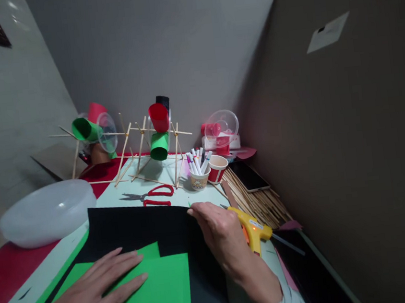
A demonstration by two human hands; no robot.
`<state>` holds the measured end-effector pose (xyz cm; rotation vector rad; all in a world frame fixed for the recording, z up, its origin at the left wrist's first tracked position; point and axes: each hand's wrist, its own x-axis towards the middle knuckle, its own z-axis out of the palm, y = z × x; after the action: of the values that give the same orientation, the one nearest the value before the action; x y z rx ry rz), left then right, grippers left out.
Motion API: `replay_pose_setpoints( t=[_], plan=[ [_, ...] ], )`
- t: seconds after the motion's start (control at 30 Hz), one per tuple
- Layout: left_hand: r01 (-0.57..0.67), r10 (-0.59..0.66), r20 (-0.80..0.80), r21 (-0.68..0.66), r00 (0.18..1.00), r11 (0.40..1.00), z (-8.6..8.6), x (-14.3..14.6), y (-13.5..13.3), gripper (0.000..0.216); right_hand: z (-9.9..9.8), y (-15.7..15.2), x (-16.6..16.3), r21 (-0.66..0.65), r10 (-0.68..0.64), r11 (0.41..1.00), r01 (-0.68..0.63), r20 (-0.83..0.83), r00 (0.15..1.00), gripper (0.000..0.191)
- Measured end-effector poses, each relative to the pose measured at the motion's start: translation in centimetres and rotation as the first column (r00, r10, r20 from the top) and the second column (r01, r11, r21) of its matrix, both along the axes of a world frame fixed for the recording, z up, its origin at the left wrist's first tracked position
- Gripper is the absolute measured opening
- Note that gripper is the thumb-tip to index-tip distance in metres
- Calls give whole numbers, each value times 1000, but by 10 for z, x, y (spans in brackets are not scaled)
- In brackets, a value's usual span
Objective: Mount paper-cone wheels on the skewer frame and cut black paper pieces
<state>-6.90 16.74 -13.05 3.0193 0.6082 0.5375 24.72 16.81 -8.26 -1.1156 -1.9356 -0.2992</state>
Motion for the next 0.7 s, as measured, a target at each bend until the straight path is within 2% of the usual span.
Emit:
replay_pose_setpoints(
  t=[0.1,0.27,0.43,0.53,0.6,0.7],
  plan=[
    [23,-21,62,-19,998,1000,2,2,-1,66,6,3,5,94,-25,995,28,-33,999,10],
    [-101,104,17,-124,994,987,13,7,-14,75,20,3,21,219,-92,969,111,-98,991,9],
    [-148,149,1,-108,989,983,23,11,-23,78,35,0,37,174,-152,967,185,-190,970,13],
    [-140,145,45,-96,988,986,23,10,-22,76,40,-2,42,148,-175,964,219,-263,949,15],
    [-115,125,104,-92,987,989,18,8,-19,76,42,-4,45,121,-184,966,230,-307,934,16],
    [-6,17,199,-55,980,998,10,5,-12,77,43,-5,48,36,-199,973,229,-376,905,17]
  ],
)
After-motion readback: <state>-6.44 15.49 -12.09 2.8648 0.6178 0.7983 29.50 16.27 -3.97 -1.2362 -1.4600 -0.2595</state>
